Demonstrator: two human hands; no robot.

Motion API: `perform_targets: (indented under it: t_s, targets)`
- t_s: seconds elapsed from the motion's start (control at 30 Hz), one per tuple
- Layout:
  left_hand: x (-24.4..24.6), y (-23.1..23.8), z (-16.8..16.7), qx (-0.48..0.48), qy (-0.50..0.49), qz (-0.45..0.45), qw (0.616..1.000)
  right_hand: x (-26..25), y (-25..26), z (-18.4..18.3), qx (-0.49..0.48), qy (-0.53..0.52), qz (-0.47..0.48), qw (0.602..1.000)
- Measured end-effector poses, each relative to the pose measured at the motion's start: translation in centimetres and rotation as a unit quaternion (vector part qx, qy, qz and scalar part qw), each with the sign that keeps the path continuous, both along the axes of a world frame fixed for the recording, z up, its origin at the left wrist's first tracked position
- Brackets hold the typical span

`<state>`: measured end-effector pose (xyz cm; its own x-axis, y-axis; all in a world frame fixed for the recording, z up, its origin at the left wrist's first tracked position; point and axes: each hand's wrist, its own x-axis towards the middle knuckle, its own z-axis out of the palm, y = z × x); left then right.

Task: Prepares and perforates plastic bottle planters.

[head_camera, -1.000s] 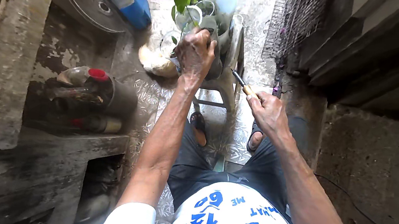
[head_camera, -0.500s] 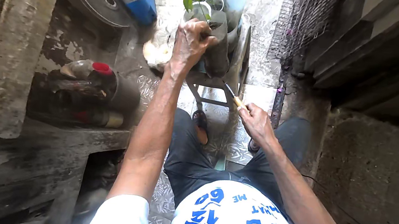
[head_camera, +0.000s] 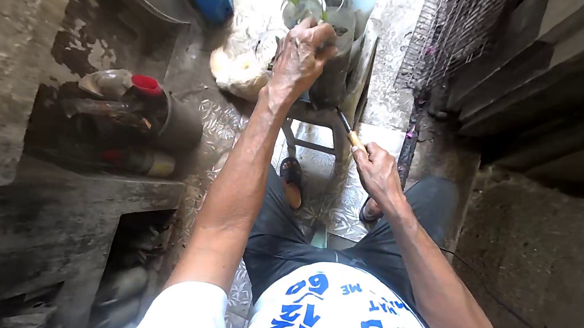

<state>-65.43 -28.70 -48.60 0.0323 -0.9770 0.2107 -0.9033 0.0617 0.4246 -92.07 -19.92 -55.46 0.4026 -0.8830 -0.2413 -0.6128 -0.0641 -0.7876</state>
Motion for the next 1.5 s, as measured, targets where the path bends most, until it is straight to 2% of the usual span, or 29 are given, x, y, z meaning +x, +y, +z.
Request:
perform_targets:
  t_s: [0.23, 0.37, 0.43, 0.53, 0.7, 1.07, 1.4, 1.5]
  targets:
    - [-0.2, -0.1, -0.2, -0.004, 0.007, 0.008, 1.000, -0.2, -0.4, -0.6, -0.003, -0.005, 0.002, 1.000]
    - [-0.3, -0.1, -0.4, -0.011, 0.014, 0.005, 1.000, 0.0, -0.6, 0.3, -0.027, 0.023, 0.009, 0.999]
    - [-0.2, 0.0, -0.4, -0.008, 0.018, 0.006, 1.000, 0.5, -1.0, 1.2, -0.051, 0.058, 0.021, 0.997]
    - [-0.2, 0.0, -0.4, -0.009, 0.018, 0.004, 1.000, 1.9, -3.3, 3.8, 0.001, 0.160, 0.051, 0.986]
    - [-0.1, 0.0, -0.5, -0.018, 0.018, 0.003, 1.000, 3.0, -5.1, 6.0, -0.005, 0.227, 0.087, 0.970]
    - [0.1, 0.1, -0.5, -0.007, 0.041, 0.000, 0.999, 4.5, -6.8, 7.9, -0.002, 0.256, 0.104, 0.961]
    - [-0.4, 0.0, -0.6, -0.006, 0.030, 0.021, 0.999, 4.3, -6.5, 6.5, -0.020, 0.248, 0.096, 0.964]
    - [-0.6, 0.0, -0.5, -0.008, 0.019, 0.029, 0.999, 3.6, -5.9, 7.0, -0.028, 0.240, 0.093, 0.966]
